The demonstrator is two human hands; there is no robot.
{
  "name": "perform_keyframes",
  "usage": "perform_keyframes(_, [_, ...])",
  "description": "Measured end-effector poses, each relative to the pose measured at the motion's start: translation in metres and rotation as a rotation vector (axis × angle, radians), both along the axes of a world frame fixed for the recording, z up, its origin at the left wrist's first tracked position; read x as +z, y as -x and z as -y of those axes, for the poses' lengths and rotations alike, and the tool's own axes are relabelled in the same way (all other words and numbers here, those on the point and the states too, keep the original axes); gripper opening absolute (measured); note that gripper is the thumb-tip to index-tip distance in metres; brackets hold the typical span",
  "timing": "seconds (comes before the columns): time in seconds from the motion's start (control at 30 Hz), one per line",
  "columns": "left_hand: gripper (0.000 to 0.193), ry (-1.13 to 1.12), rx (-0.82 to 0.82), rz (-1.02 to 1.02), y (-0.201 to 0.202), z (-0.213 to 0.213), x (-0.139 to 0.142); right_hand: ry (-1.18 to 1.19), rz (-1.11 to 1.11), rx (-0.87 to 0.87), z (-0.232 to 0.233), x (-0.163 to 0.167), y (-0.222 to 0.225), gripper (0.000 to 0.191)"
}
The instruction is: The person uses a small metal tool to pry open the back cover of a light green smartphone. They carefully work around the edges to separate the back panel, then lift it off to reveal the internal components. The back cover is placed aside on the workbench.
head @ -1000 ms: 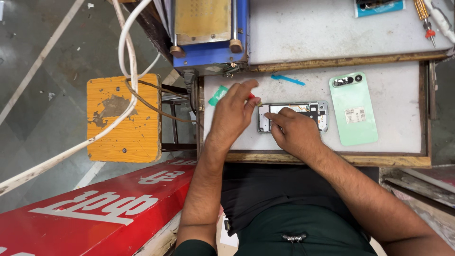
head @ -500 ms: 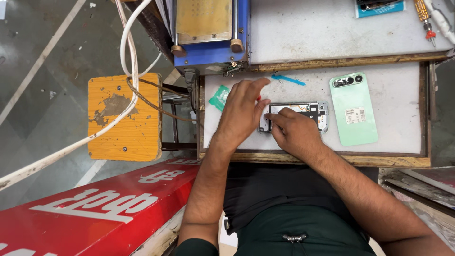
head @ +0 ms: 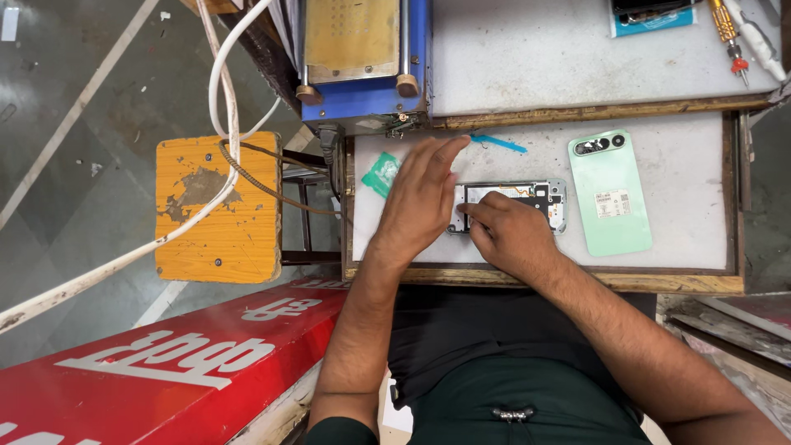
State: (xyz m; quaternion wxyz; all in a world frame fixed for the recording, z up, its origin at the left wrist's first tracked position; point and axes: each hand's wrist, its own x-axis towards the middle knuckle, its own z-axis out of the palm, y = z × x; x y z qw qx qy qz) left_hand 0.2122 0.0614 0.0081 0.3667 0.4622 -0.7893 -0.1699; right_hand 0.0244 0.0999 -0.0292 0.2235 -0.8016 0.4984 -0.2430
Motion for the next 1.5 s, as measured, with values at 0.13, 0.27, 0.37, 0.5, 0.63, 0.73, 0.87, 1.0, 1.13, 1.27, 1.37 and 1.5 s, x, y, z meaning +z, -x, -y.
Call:
perform_keyframes(0.13, [0.048, -0.359, 0.084, -0.060, -0.001, 0.000, 0.001, 0.011, 0.002, 0.011, 0.000, -0.001, -0.001, 0.027])
perform_keyframes(0.27, [0.054, -0.189, -0.031, -0.008, -0.001, 0.001, 0.003, 0.032, 0.014, 0.002, 0.001, 0.000, -0.001, 0.024])
perform_keyframes(0.37, [0.052, -0.256, 0.103, 0.075, -0.002, 0.003, 0.005, 0.025, 0.023, 0.001, 0.001, 0.000, -0.003, 0.025])
perform_keyframes(0.5, [0.052, -0.335, -0.019, -0.044, -0.004, 0.005, 0.005, 0.034, 0.032, -0.006, 0.002, -0.001, -0.002, 0.026])
perform_keyframes(0.63, [0.050, -0.198, 0.132, 0.154, -0.005, 0.006, 0.002, 0.015, 0.021, 0.000, 0.002, -0.002, -0.002, 0.026])
perform_keyframes(0.73, [0.047, -0.401, 0.016, -0.114, -0.006, 0.003, 0.001, 0.021, 0.026, 0.007, 0.003, -0.003, -0.001, 0.028])
perform_keyframes(0.87, [0.049, -0.172, 0.020, -0.001, -0.004, 0.001, 0.000, 0.014, 0.027, 0.020, 0.001, -0.001, 0.000, 0.024])
perform_keyframes(1.0, [0.046, -0.335, 0.011, -0.048, -0.005, 0.001, 0.001, 0.056, 0.032, 0.049, 0.001, 0.000, 0.001, 0.027])
perform_keyframes(1.13, [0.048, 0.014, -0.025, -0.023, -0.002, -0.002, -0.001, 0.038, 0.039, 0.058, -0.003, -0.001, 0.001, 0.024])
perform_keyframes(1.27, [0.045, -0.229, 0.054, -0.072, -0.001, -0.002, 0.000, 0.052, 0.042, 0.095, -0.004, -0.003, 0.003, 0.027])
perform_keyframes(1.37, [0.050, -0.193, -0.027, -0.080, -0.001, -0.005, 0.005, 0.081, 0.054, 0.127, -0.006, -0.004, 0.007, 0.026])
perform_keyframes(1.5, [0.048, -0.195, 0.041, -0.030, -0.002, -0.002, 0.010, 0.043, 0.133, 0.176, -0.010, -0.009, 0.016, 0.029])
